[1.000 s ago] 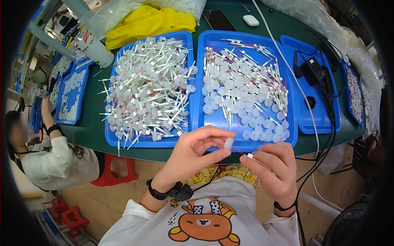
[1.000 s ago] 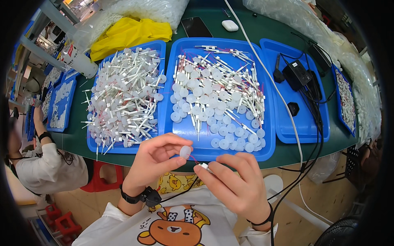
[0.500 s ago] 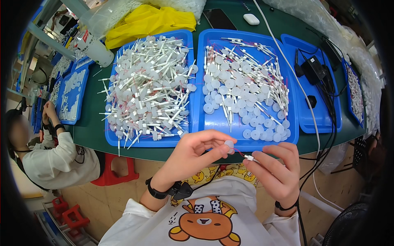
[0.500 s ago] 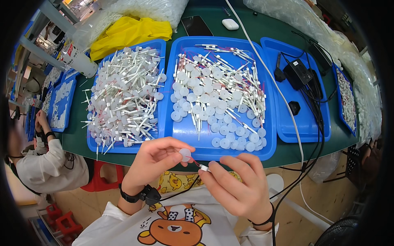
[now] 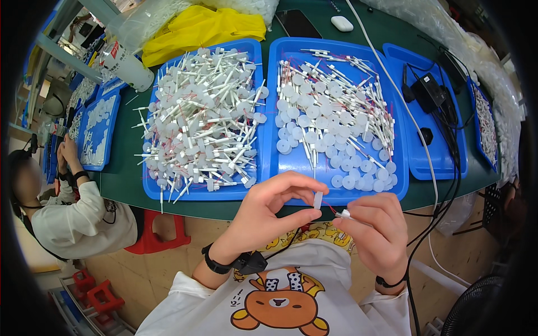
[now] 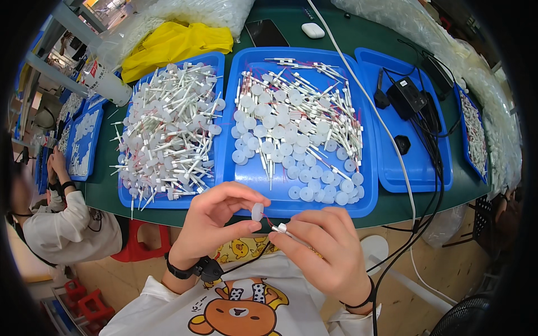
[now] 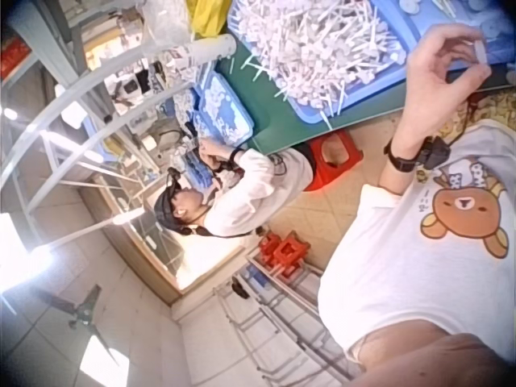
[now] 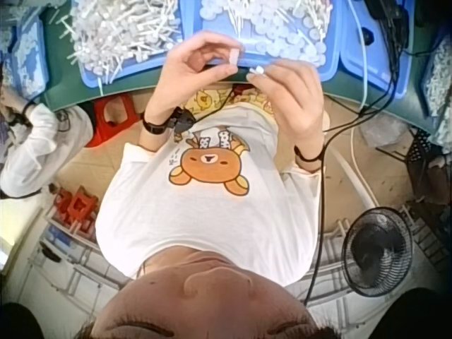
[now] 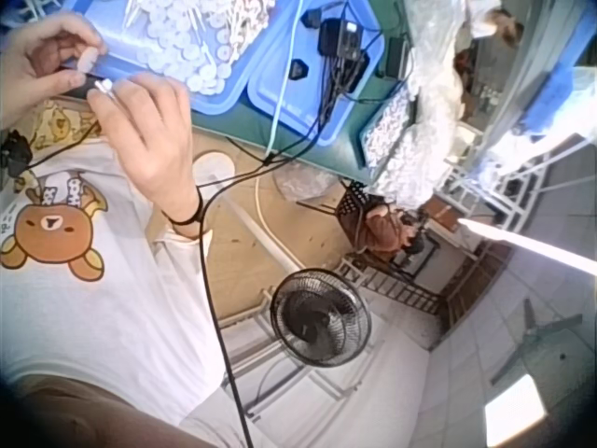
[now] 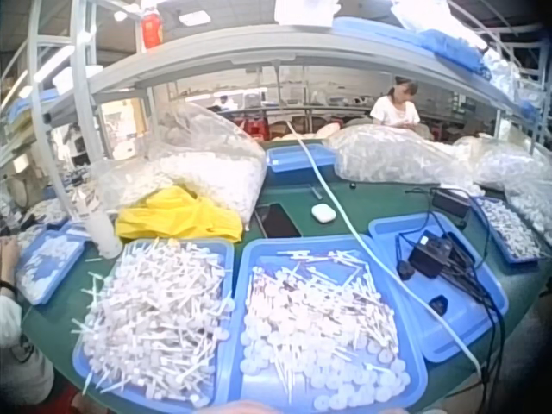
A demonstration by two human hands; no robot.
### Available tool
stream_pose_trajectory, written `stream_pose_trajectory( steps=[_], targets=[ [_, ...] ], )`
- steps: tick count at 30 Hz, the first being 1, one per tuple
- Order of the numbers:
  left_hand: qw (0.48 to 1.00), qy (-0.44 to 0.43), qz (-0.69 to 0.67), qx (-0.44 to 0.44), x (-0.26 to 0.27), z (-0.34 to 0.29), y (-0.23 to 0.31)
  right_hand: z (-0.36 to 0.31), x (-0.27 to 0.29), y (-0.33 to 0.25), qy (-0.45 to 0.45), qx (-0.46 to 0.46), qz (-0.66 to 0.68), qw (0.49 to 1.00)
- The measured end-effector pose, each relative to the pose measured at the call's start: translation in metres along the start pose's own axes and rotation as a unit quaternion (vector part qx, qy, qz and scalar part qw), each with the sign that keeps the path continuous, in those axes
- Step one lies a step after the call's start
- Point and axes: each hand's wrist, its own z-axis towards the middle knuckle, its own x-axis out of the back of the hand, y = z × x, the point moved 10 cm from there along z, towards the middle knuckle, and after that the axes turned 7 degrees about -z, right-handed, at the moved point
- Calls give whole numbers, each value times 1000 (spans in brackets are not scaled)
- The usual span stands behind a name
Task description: The person repeatedly picks small white plastic caps and thin white sticks from blue trays and presses them together by hand. The assembled items are placed back into the trays. The person occasionally reaches for a phone on the table but continues the assembly task.
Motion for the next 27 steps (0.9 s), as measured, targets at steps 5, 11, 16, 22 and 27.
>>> stream_pose_trajectory(
  steps=[5,11,16,22,27],
  targets=[
    [1000,-13,-11,-13,-2,-1,0,-4,-4,8,-3,-44,77,996],
    [996,-32,-85,8,-3,-5,-4,-8,-7,4,-24,-22,92,995],
    [993,-63,-97,37,-4,-9,-9,-2,-4,-8,-32,19,-12,999],
    [1000,-10,6,-15,0,-6,3,-1,-2,-12,-52,45,-72,995],
    [999,-9,28,-36,-3,-6,7,-6,-10,4,-50,-34,16,998]
  ],
)
